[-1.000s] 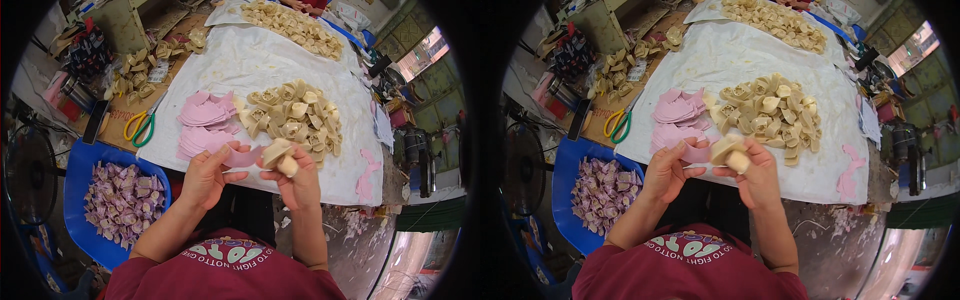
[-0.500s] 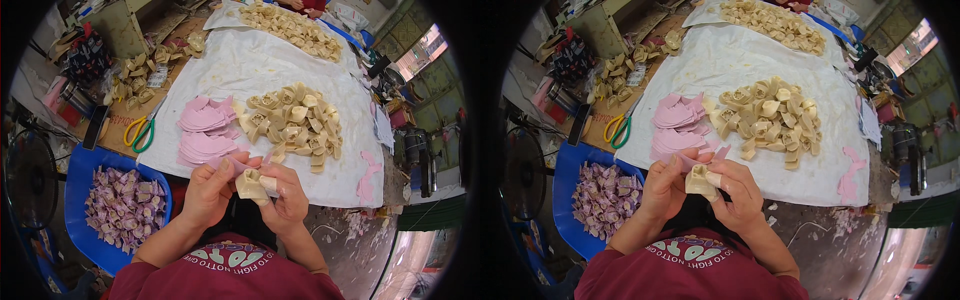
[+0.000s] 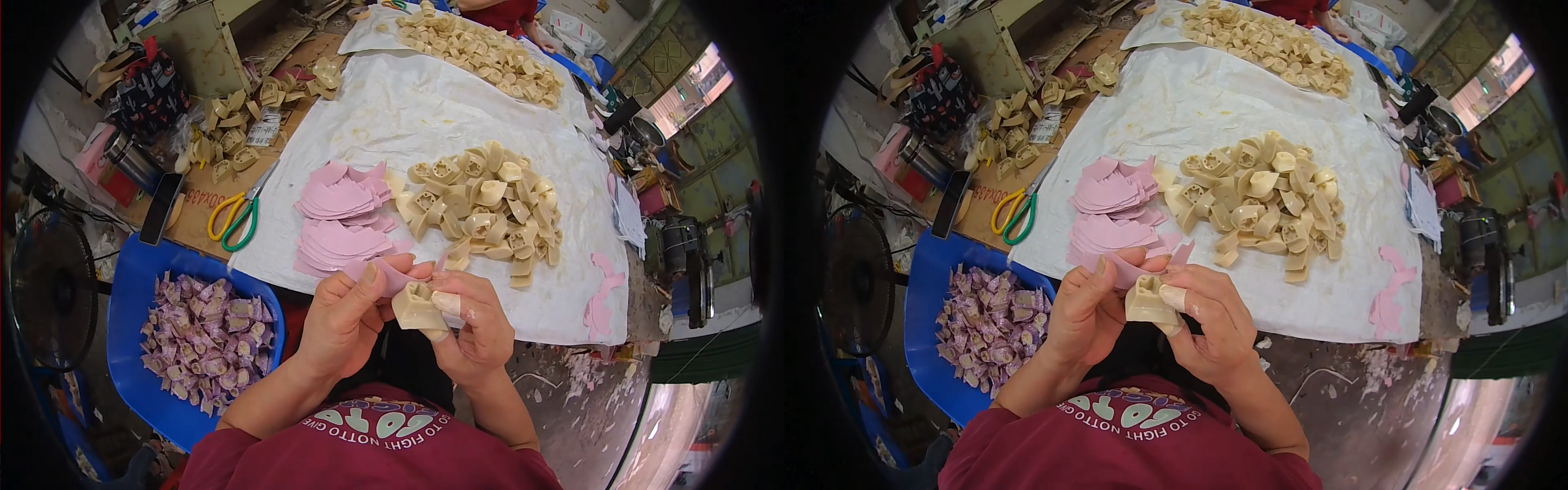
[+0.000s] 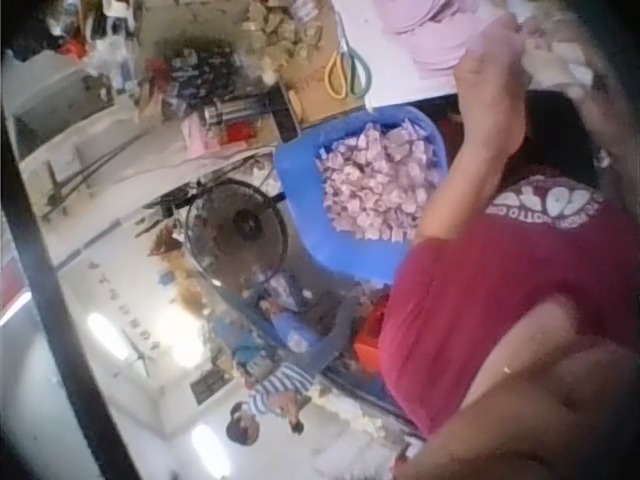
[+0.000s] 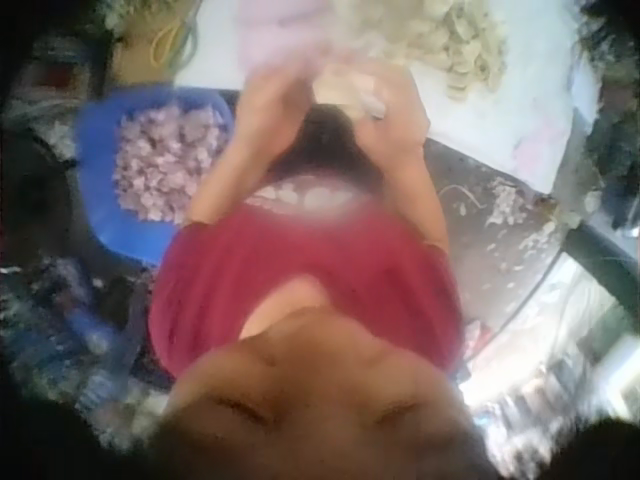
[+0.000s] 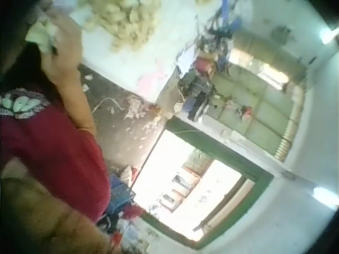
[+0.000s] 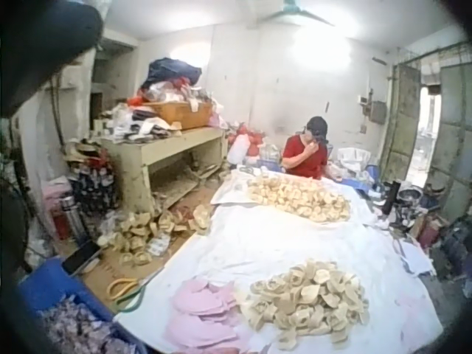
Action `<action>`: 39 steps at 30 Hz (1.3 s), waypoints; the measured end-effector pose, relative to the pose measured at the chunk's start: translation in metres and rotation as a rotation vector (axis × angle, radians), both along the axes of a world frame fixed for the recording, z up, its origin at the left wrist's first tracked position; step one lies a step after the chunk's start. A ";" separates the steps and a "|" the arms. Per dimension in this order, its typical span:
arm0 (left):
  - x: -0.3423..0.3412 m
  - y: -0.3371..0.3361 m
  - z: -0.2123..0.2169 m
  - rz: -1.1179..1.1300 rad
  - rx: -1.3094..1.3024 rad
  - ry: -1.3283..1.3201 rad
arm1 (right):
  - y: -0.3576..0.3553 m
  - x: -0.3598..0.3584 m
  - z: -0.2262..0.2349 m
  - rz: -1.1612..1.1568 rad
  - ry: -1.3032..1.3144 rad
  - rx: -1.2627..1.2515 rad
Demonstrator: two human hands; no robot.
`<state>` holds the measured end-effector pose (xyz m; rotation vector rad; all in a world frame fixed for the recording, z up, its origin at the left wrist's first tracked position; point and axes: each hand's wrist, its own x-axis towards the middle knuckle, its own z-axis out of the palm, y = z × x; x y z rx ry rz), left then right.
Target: The person repeatedly picks up small, beige, cylindrical objects and wraps them individually in pink paper wrappers. The person folds the paper around the object and places the finished wrapped item into a blue bin. The task is performed continuously by hand at a table covered with a white sheet.
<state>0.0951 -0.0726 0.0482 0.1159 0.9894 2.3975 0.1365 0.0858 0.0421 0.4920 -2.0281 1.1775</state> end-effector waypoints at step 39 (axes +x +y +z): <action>-0.034 -0.014 -0.028 -0.212 -0.343 0.230 | 0.024 -0.017 -0.006 -0.001 -0.021 0.478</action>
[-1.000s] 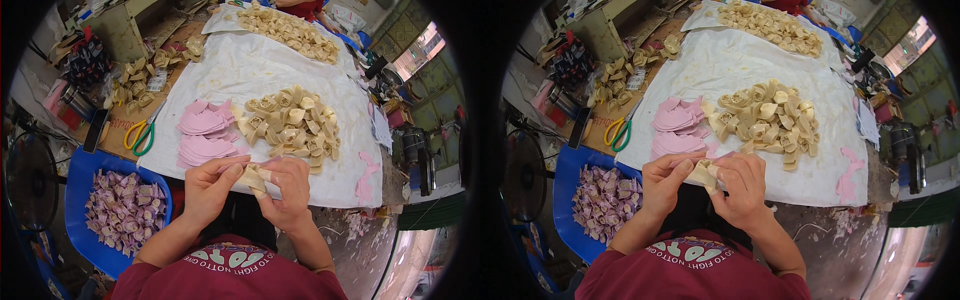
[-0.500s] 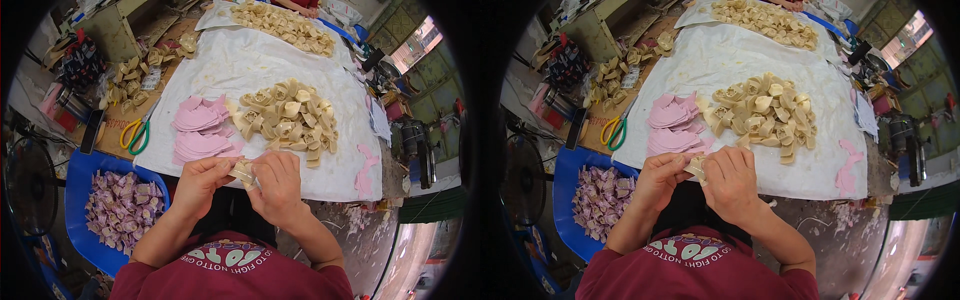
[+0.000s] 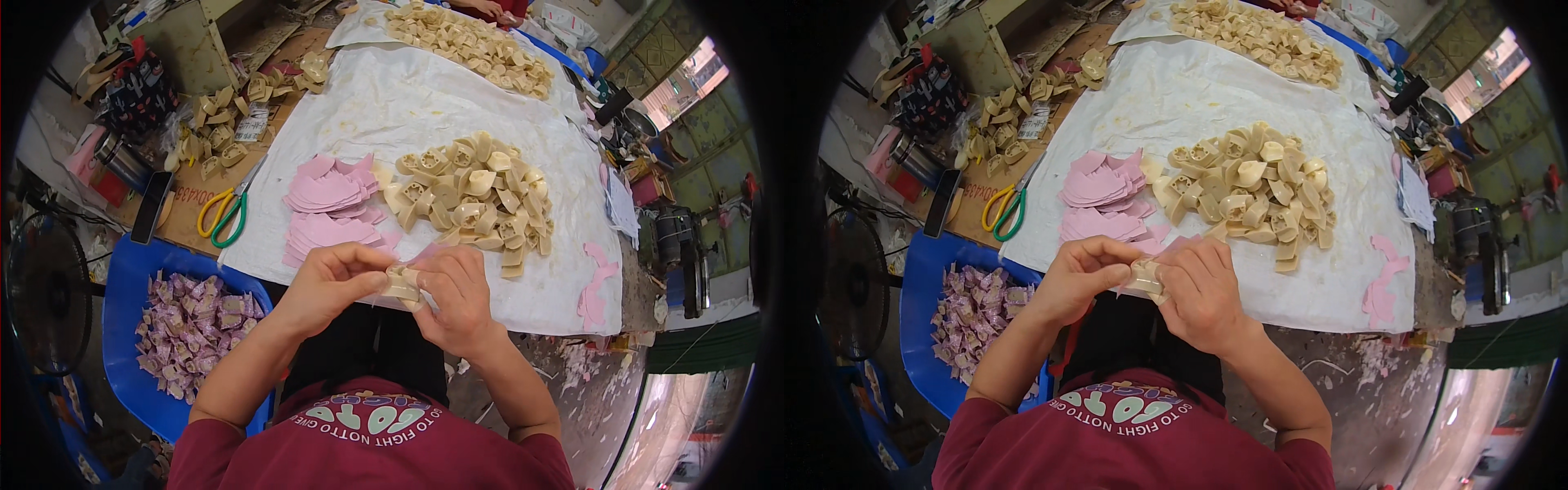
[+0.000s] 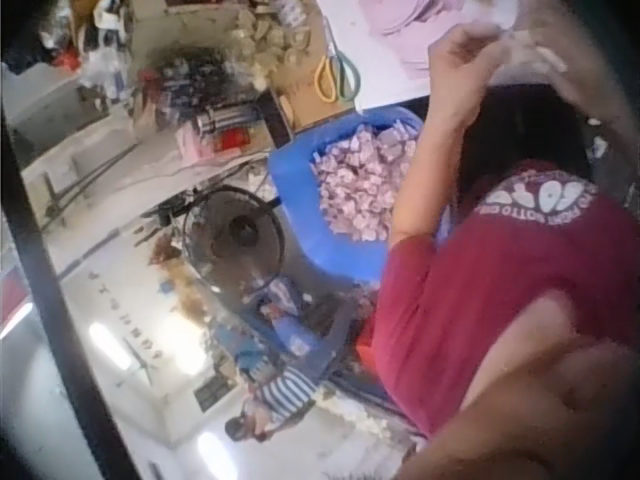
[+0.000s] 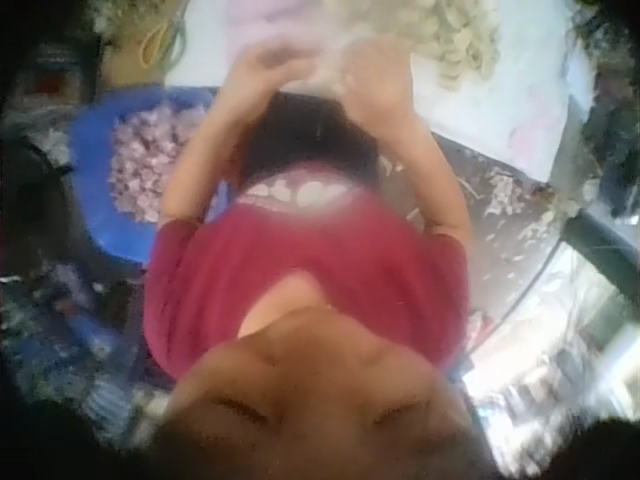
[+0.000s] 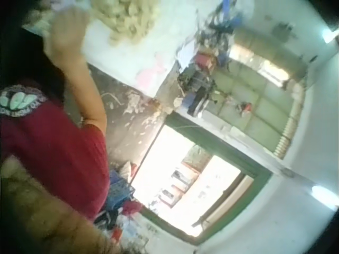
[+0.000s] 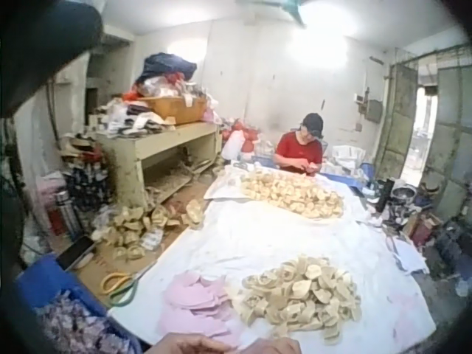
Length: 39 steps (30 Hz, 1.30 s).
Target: The person repeatedly picks up small, beige, cylindrical objects and wraps them individually in pink paper wrappers. The person folds the paper around the object and places the finished wrapped item into a blue bin. The task is performed continuously by hand at a table covered with a white sheet.
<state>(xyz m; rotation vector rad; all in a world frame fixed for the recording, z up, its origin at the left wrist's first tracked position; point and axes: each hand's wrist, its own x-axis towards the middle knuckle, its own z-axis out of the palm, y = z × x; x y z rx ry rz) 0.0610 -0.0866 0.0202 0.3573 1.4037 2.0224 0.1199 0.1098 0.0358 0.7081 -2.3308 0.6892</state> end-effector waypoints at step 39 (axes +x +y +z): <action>-0.009 0.012 0.000 0.133 -0.085 0.445 | -0.014 -0.001 -0.011 -0.194 -0.752 -0.813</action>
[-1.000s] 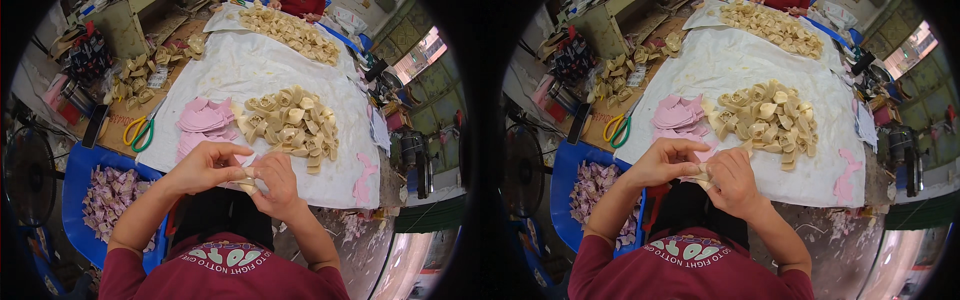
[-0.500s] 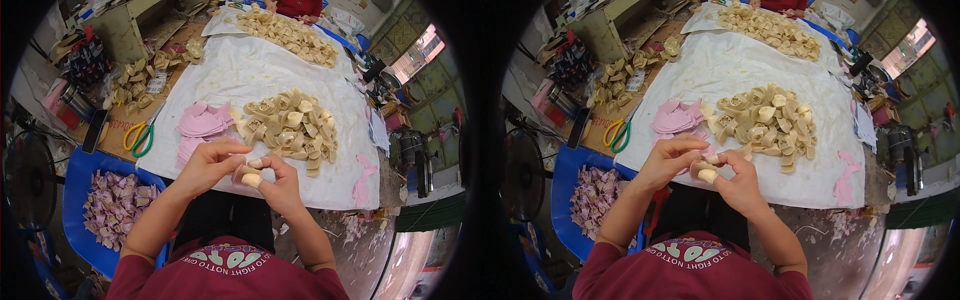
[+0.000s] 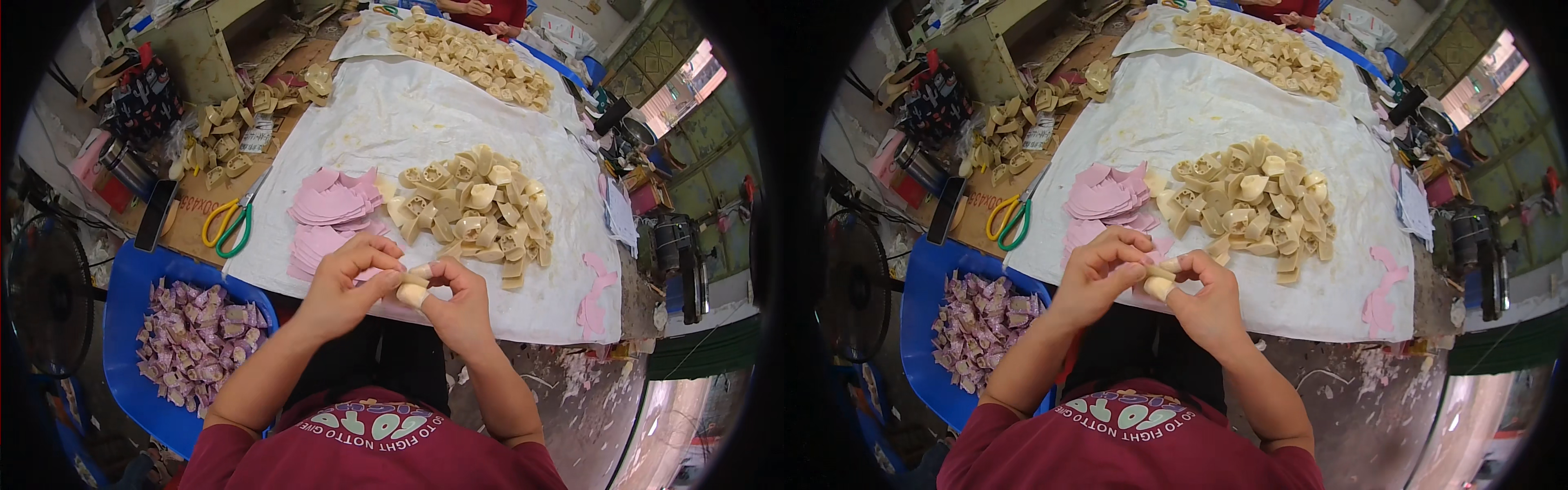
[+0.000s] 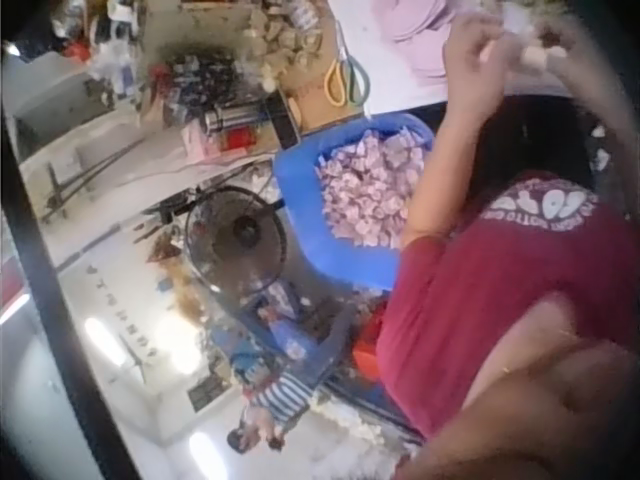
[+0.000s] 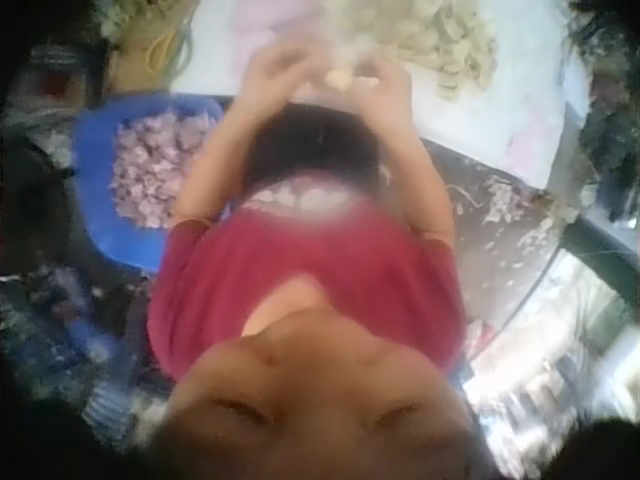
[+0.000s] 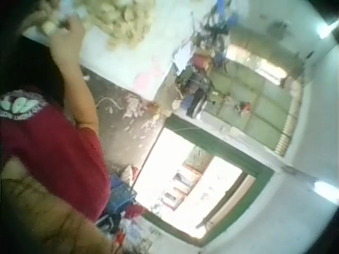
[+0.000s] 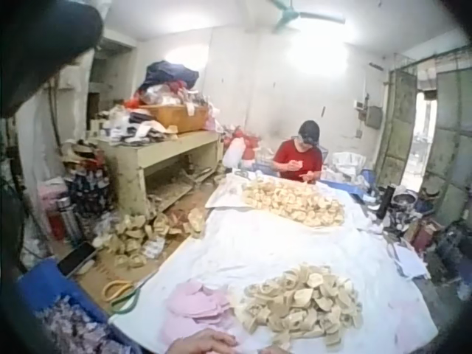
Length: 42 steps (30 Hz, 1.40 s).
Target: The person repeatedly picks up small, beige, cylindrical objects and wraps them individually in pink paper wrappers. The person folds the paper around the object and places the finished wrapped item into a blue bin. The task is performed continuously by hand at a table covered with a white sheet.
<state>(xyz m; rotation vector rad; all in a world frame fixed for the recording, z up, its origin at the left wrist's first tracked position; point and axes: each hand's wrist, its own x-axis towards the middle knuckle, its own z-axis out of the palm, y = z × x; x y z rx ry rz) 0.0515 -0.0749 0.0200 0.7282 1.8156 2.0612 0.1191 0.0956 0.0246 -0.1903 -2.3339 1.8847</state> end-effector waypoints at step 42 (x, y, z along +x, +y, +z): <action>0.026 0.006 0.002 0.316 -0.050 0.831 | -0.018 0.028 0.020 0.037 0.311 0.158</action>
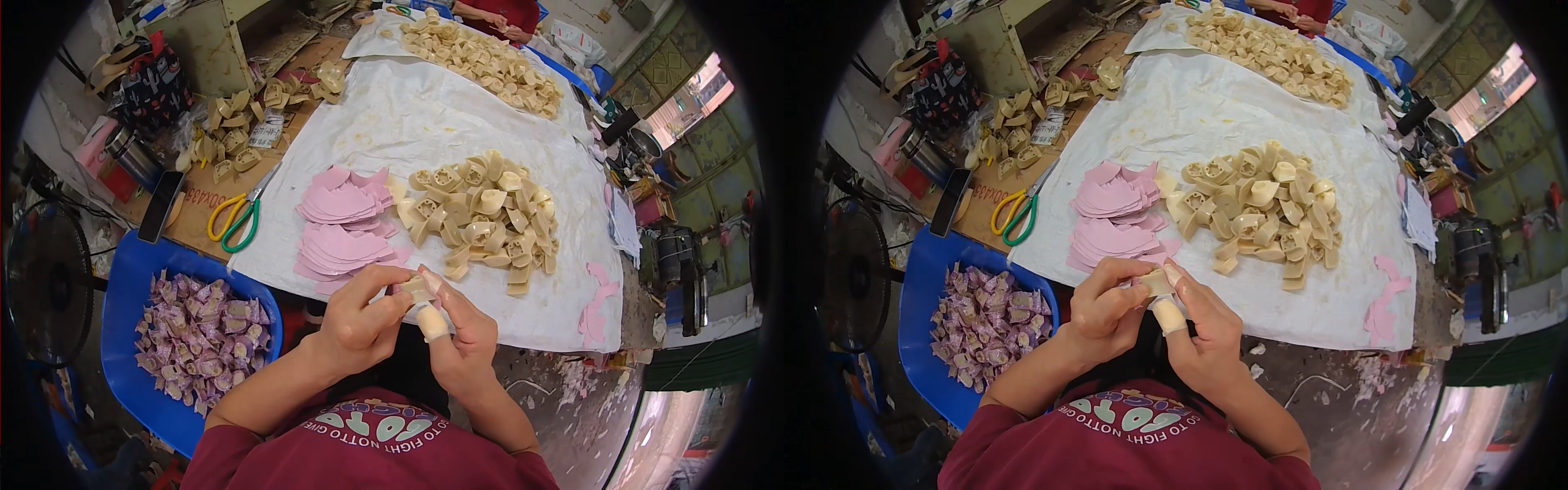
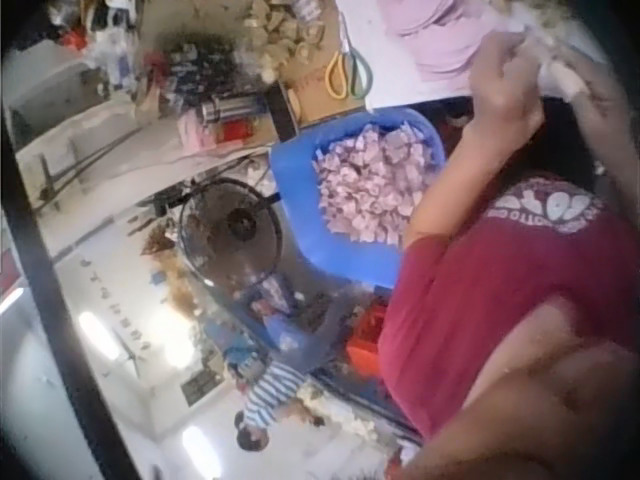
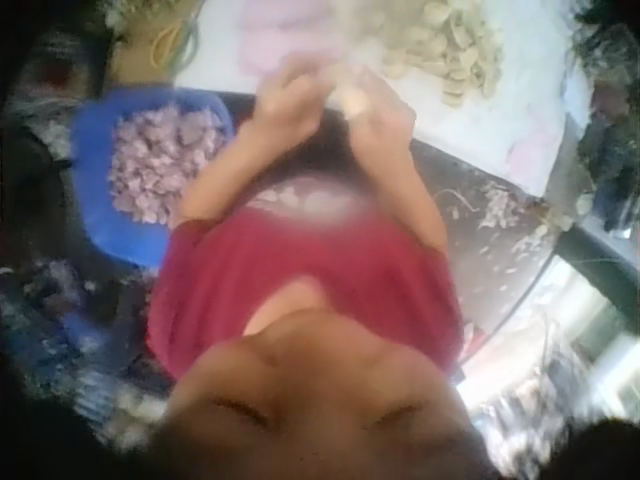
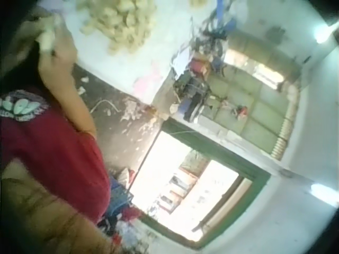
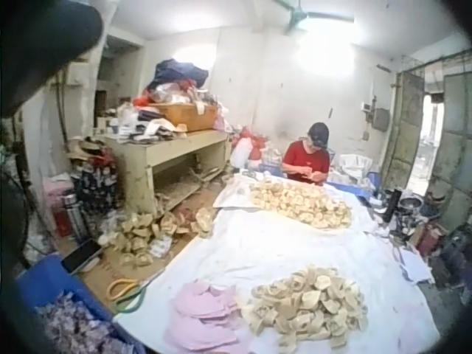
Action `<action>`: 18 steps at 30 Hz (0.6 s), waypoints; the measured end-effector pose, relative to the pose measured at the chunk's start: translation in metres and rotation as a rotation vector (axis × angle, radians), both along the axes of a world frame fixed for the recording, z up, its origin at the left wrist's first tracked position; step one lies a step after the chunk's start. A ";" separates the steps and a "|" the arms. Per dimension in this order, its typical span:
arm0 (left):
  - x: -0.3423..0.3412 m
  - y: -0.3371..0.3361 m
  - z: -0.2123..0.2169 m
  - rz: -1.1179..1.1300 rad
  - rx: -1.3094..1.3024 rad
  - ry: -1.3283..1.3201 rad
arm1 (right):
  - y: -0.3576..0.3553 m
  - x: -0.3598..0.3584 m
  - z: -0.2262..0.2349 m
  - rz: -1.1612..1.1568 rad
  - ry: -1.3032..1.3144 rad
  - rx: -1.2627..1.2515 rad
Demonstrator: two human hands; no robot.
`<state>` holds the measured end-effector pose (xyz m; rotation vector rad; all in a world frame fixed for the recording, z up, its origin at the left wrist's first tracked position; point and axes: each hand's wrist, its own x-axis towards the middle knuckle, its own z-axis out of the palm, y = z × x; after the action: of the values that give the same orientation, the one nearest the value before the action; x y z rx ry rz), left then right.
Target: The person repeatedly picks up small, beige, cylindrical objects and wraps them individually in pink paper wrappers. The person folds the paper around the object and places the finished wrapped item into a blue bin. The task is performed continuously by hand at a table covered with a white sheet.
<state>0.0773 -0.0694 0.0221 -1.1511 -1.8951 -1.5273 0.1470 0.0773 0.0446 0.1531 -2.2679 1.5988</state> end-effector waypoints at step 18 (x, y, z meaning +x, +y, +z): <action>-0.005 0.009 -0.012 -0.092 0.079 -0.237 | 0.018 -0.020 -0.022 0.117 0.128 -0.223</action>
<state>0.0721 -0.0604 0.0100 -1.0767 -1.9325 -1.8431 0.1270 0.0958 0.0229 0.3250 -2.0018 1.8319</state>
